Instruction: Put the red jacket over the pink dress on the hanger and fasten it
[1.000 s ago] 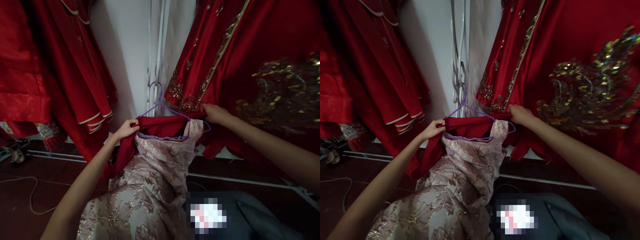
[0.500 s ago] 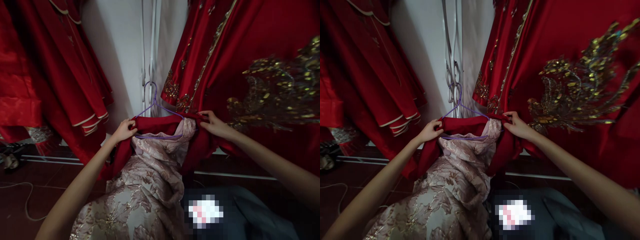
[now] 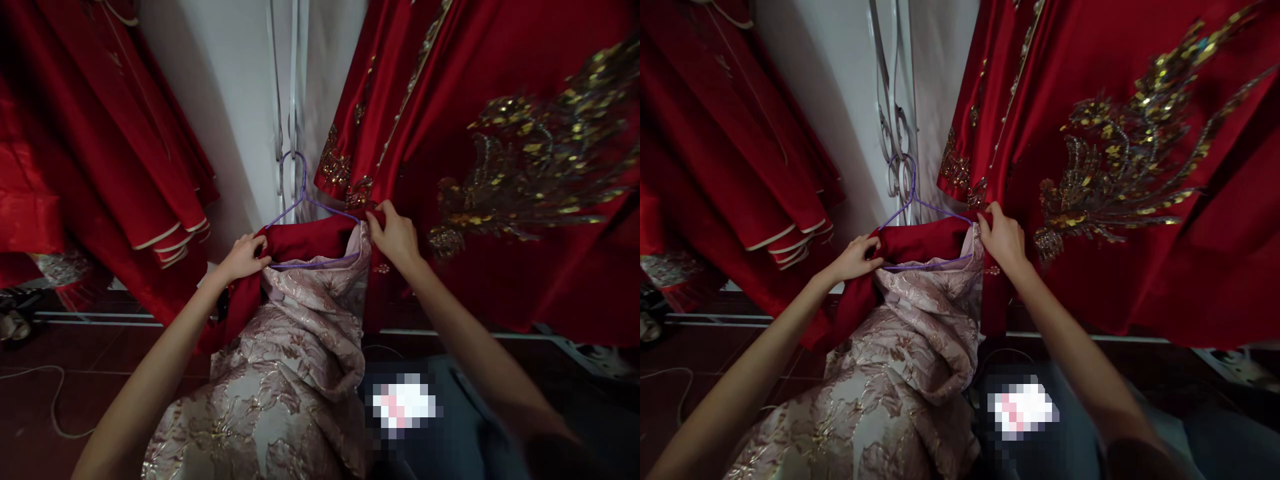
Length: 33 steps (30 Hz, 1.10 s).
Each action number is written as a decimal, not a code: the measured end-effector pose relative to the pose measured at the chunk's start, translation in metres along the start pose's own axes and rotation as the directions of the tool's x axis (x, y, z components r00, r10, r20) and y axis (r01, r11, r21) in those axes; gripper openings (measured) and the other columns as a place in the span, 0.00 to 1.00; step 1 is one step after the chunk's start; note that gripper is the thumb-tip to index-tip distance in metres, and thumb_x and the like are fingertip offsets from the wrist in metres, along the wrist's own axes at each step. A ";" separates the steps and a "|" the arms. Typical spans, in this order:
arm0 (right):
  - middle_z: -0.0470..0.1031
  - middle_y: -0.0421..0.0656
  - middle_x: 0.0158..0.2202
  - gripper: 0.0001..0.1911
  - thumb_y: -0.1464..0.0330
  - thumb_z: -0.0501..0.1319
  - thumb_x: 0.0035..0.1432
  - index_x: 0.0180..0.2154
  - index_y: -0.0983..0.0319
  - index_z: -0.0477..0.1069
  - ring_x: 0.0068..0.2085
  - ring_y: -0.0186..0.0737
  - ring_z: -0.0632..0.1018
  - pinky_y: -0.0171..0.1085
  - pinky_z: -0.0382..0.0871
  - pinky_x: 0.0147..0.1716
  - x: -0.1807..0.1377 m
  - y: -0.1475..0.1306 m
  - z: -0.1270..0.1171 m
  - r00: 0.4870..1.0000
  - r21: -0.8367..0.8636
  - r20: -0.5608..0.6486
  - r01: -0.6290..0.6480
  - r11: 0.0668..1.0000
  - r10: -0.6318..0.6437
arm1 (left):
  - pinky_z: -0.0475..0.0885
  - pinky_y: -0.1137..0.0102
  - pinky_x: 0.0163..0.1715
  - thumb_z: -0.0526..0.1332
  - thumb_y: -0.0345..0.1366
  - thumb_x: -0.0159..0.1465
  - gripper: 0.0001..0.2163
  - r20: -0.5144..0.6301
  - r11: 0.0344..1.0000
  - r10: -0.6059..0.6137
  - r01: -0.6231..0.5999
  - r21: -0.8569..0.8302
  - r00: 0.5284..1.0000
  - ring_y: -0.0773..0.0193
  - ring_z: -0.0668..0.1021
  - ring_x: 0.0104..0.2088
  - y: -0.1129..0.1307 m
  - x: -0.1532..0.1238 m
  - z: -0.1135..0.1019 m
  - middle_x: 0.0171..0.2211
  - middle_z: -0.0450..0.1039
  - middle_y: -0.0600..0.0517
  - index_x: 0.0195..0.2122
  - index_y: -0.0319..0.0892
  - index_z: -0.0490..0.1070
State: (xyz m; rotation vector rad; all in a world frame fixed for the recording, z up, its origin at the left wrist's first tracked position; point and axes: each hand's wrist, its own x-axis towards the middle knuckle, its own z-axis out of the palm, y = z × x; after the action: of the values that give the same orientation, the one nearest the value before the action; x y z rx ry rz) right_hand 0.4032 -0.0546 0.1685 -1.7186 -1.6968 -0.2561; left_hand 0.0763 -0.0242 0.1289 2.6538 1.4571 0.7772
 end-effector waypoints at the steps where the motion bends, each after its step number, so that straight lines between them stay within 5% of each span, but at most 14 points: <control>1: 0.73 0.53 0.37 0.19 0.57 0.46 0.61 0.46 0.62 0.61 0.35 0.53 0.74 0.41 0.60 0.32 -0.006 -0.009 0.008 0.999 0.044 0.022 -0.039 0.998 0.038 | 0.61 0.66 0.38 0.58 0.39 0.53 0.08 0.020 1.000 -0.009 0.009 0.014 1.000 0.58 0.67 0.35 0.000 0.001 0.000 0.29 0.64 0.52 0.32 0.44 0.64; 5: 0.70 0.49 0.32 0.15 0.57 0.45 0.61 0.42 0.58 0.59 0.32 0.49 0.73 0.38 0.58 0.30 -0.048 -0.057 0.045 0.976 0.278 0.214 -0.025 0.960 -0.036 | 0.61 0.63 0.39 0.58 0.41 0.53 0.08 0.078 0.999 -0.051 0.049 0.019 0.996 0.56 0.68 0.37 -0.005 0.007 -0.002 0.32 0.65 0.50 0.31 0.44 0.64; 8: 0.66 0.42 0.28 0.11 0.56 0.47 0.59 0.37 0.56 0.56 0.29 0.44 0.71 0.36 0.57 0.30 -0.070 -0.084 0.061 0.961 0.439 0.243 0.009 0.898 -0.129 | 0.62 0.60 0.41 0.60 0.41 0.51 0.09 0.072 0.997 -0.079 0.079 0.010 0.994 0.54 0.68 0.38 -0.004 0.004 -0.006 0.34 0.64 0.49 0.31 0.43 0.66; 13: 0.62 0.40 0.27 0.09 0.60 0.52 0.56 0.31 0.57 0.54 0.29 0.39 0.67 0.35 0.57 0.31 -0.060 -0.073 0.047 0.988 0.495 0.081 0.073 0.866 -0.130 | 0.61 0.59 0.48 0.60 0.37 0.54 0.07 -0.285 0.993 -0.117 0.119 -0.011 0.951 0.51 0.63 0.51 0.018 -0.026 -0.006 0.50 0.57 0.45 0.33 0.43 0.66; 16: 0.60 0.38 0.25 0.10 0.64 0.56 0.51 0.29 0.58 0.53 0.26 0.36 0.64 0.34 0.57 0.29 -0.047 -0.052 0.038 0.987 0.525 0.034 0.119 0.843 -0.160 | 0.65 0.66 0.43 0.56 0.38 0.60 0.06 -0.385 0.976 -0.202 0.153 -0.152 0.900 0.59 0.69 0.43 0.029 -0.047 0.001 0.44 0.62 0.46 0.37 0.44 0.64; 21: 0.57 0.34 0.23 0.10 0.68 0.56 0.47 0.32 0.58 0.55 0.24 0.33 0.62 0.32 0.57 0.27 -0.041 -0.038 0.045 0.947 0.683 0.159 0.099 0.723 -0.280 | 0.64 0.72 0.29 0.55 0.41 0.60 0.09 -0.280 0.878 -0.422 0.313 -0.361 0.862 0.66 0.71 0.27 0.035 -0.051 0.016 0.31 0.67 0.53 0.38 0.45 0.58; 25: 0.59 0.35 0.24 0.09 0.68 0.56 0.46 0.31 0.58 0.57 0.26 0.33 0.64 0.32 0.58 0.28 -0.041 -0.044 0.053 0.918 0.720 0.216 0.080 0.689 -0.332 | 0.62 0.70 0.29 0.58 0.36 0.55 0.10 -0.183 0.873 -0.433 0.361 -0.327 0.883 0.64 0.71 0.26 0.042 -0.035 0.024 0.30 0.68 0.54 0.38 0.45 0.60; 33: 0.58 0.35 0.24 0.06 0.68 0.55 0.46 0.28 0.58 0.57 0.26 0.32 0.63 0.31 0.58 0.27 -0.056 -0.079 0.046 0.847 0.876 0.309 -0.076 0.476 -0.433 | 0.66 0.72 0.38 0.52 0.32 0.58 0.08 -0.103 0.699 -0.272 0.123 -0.705 0.957 0.67 0.71 0.34 0.091 -0.002 0.023 0.34 0.68 0.53 0.39 0.42 0.62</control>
State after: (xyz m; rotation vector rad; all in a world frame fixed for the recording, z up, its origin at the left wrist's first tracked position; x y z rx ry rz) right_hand 0.3074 -0.0798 0.1276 -0.8030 -1.8559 0.9369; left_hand 0.1571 -0.0726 0.1299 1.8538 1.1299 1.2866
